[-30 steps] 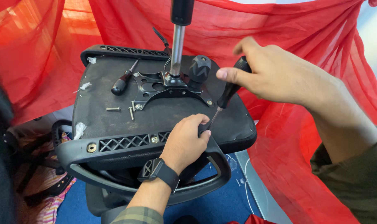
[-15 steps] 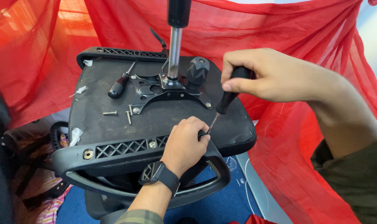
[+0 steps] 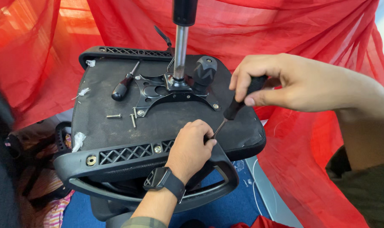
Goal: The person uses a screwdriver to fasten screws into the underside of an overturned chair, securing the seat frame to the base. The person works methodically across multiple screw locations, tightening each one in turn.
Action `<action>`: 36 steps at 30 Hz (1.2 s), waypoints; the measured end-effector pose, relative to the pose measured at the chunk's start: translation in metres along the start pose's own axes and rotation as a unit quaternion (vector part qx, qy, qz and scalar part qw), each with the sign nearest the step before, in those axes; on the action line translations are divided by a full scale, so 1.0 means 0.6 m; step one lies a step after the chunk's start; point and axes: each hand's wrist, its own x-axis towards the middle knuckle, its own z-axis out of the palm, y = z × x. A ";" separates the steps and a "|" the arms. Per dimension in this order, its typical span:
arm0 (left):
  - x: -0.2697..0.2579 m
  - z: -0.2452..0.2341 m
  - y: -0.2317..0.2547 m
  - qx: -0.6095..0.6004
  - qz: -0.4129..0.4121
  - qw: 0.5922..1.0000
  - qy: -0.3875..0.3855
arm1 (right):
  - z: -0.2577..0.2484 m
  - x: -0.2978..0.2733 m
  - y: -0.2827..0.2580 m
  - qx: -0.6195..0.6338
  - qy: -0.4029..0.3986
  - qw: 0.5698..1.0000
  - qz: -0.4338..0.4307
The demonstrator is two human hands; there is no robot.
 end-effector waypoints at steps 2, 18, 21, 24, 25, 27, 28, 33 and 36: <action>0.002 -0.001 0.002 0.013 0.005 1.000 -0.005 | 0.001 -0.003 0.002 -0.017 0.015 0.996 0.088; -0.003 0.001 0.003 0.044 0.062 0.997 0.018 | 0.025 0.002 0.018 -0.103 0.040 0.893 0.436; 0.000 0.002 0.000 0.033 0.040 0.999 0.001 | 0.026 0.007 0.012 -0.123 0.046 0.874 0.469; -0.001 0.003 0.001 0.030 0.016 0.999 -0.004 | 0.011 0.013 0.006 -0.004 0.017 0.970 0.243; -0.001 0.003 0.002 0.033 0.010 0.999 -0.005 | 0.006 0.013 0.004 -0.024 0.007 0.984 0.175; -0.002 0.003 0.004 0.040 -0.001 0.999 -0.008 | -0.001 0.016 -0.001 -0.061 -0.014 0.997 0.036; -0.003 0.002 0.004 0.039 0.002 0.999 -0.008 | 0.002 0.018 -0.003 -0.086 -0.019 0.982 0.165; -0.004 0.002 0.001 0.038 0.038 0.999 0.003 | 0.017 0.024 -0.010 -0.125 0.043 0.871 0.474; -0.003 0.003 -0.001 0.037 0.049 0.998 0.003 | 0.017 0.021 -0.008 -0.085 0.054 0.895 0.434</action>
